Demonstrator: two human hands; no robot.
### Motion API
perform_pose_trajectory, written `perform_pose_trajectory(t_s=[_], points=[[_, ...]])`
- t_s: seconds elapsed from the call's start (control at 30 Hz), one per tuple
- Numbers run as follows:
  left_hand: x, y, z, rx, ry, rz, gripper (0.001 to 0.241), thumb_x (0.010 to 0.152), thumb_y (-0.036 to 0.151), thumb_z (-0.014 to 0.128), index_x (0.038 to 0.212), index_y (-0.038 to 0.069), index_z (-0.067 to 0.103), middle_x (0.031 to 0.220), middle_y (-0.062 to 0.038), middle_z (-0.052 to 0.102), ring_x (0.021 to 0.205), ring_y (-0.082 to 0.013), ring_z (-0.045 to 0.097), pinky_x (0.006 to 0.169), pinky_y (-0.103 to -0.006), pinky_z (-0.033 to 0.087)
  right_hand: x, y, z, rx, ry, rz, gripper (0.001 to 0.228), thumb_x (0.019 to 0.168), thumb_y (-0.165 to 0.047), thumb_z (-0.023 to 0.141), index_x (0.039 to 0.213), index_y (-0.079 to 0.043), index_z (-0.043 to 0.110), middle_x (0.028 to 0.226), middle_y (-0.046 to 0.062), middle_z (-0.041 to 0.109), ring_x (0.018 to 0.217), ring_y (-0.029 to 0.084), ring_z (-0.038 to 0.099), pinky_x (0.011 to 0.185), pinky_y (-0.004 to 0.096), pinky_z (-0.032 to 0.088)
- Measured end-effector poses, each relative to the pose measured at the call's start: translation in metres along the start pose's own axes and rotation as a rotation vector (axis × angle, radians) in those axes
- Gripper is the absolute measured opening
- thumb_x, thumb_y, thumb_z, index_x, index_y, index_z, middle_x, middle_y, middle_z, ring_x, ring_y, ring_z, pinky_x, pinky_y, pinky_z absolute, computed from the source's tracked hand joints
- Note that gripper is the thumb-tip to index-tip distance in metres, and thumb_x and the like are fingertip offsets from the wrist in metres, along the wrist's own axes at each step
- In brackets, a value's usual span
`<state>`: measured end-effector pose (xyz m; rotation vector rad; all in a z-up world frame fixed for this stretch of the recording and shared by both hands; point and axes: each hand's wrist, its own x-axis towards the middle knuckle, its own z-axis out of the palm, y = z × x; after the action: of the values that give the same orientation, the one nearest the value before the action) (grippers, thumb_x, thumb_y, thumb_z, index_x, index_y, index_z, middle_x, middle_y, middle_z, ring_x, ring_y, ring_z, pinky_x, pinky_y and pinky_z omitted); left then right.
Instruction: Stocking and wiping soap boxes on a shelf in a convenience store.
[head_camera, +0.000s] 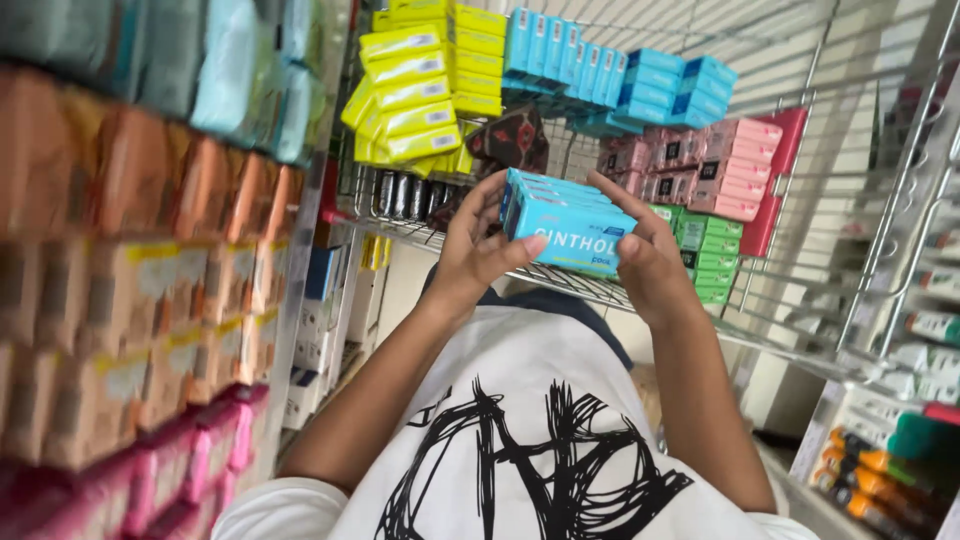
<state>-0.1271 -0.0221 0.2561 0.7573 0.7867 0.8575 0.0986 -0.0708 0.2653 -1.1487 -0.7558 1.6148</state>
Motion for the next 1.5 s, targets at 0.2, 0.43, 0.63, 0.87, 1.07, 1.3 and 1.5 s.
perform_pose_trajectory(t_s=[0.2,0.43,0.63,0.87,1.07,1.3,1.5], points=[[-0.081,-0.003,0.041,0.009,0.180,0.295,0.107,0.075,0.023,0.086,0.160,0.000,0.025,0.150,-0.017,0.047,0.140,-0.0273,0.050,0.117,-0.0419,0.044,-0.041,-0.008,-0.002,-0.102,-0.171,-0.138,0.100,0.093,-0.065,0.068,0.156,0.009,0.043,0.150,0.012,0.059,0.138,0.020,0.053,0.120,0.034,0.039],[-0.170,0.003,0.045,0.427,0.344,0.718,0.113,0.087,0.033,0.086,0.168,-0.003,0.016,0.168,-0.019,0.030,0.155,-0.0263,0.035,0.131,-0.0394,0.031,-0.076,-0.042,0.062,-0.314,-0.467,-0.320,0.078,0.110,-0.050,0.056,0.157,0.009,0.040,0.161,0.015,0.047,0.149,0.022,0.045,0.129,0.038,0.032],[-0.226,0.030,0.043,0.738,0.566,0.963,0.126,0.082,0.063,0.079,0.164,-0.007,0.013,0.170,-0.026,0.025,0.155,-0.0307,0.033,0.130,-0.0403,0.030,-0.102,-0.061,0.121,-0.326,-0.685,-0.539,0.083,0.109,-0.054,0.054,0.157,0.011,0.036,0.169,0.022,0.036,0.153,0.024,0.038,0.131,0.040,0.025],[-0.312,0.092,0.013,1.034,0.888,1.310,0.137,0.074,0.081,0.068,0.162,-0.011,0.018,0.162,-0.035,0.030,0.151,-0.0412,0.037,0.127,-0.0461,0.034,-0.108,-0.036,0.212,-0.252,-0.694,-0.812,0.092,0.103,-0.065,0.050,0.143,0.018,0.051,0.159,0.029,0.044,0.139,0.022,0.057,0.122,0.040,0.044],[-0.388,0.114,-0.013,1.223,1.174,1.264,0.096,0.100,0.056,0.061,0.162,-0.005,0.020,0.162,-0.035,0.032,0.150,-0.0442,0.043,0.127,-0.0488,0.040,-0.099,-0.014,0.295,-0.015,-0.936,-0.721,0.110,0.090,-0.075,0.050,0.152,0.014,0.033,0.156,0.026,0.041,0.144,0.029,0.048,0.124,0.048,0.036],[-0.433,0.122,-0.040,0.662,1.037,1.218,0.085,0.107,0.032,0.057,0.160,-0.006,0.002,0.168,-0.037,0.005,0.156,-0.0480,0.022,0.128,-0.0542,0.028,-0.108,0.002,0.358,0.181,-1.213,-0.453,0.119,0.089,-0.073,0.059,0.156,0.014,0.013,0.165,0.028,0.025,0.152,0.035,0.032,0.128,0.057,0.025],[-0.444,0.121,-0.052,1.401,1.277,1.228,0.096,0.100,0.022,0.070,0.158,-0.008,-0.001,0.161,-0.039,0.001,0.160,-0.0469,0.015,0.132,-0.0579,0.019,-0.126,-0.023,0.388,-0.045,-1.232,-0.403,0.101,0.102,-0.068,0.039,0.153,0.017,0.020,0.155,0.031,0.032,0.139,0.035,0.043,0.119,0.048,0.036]])
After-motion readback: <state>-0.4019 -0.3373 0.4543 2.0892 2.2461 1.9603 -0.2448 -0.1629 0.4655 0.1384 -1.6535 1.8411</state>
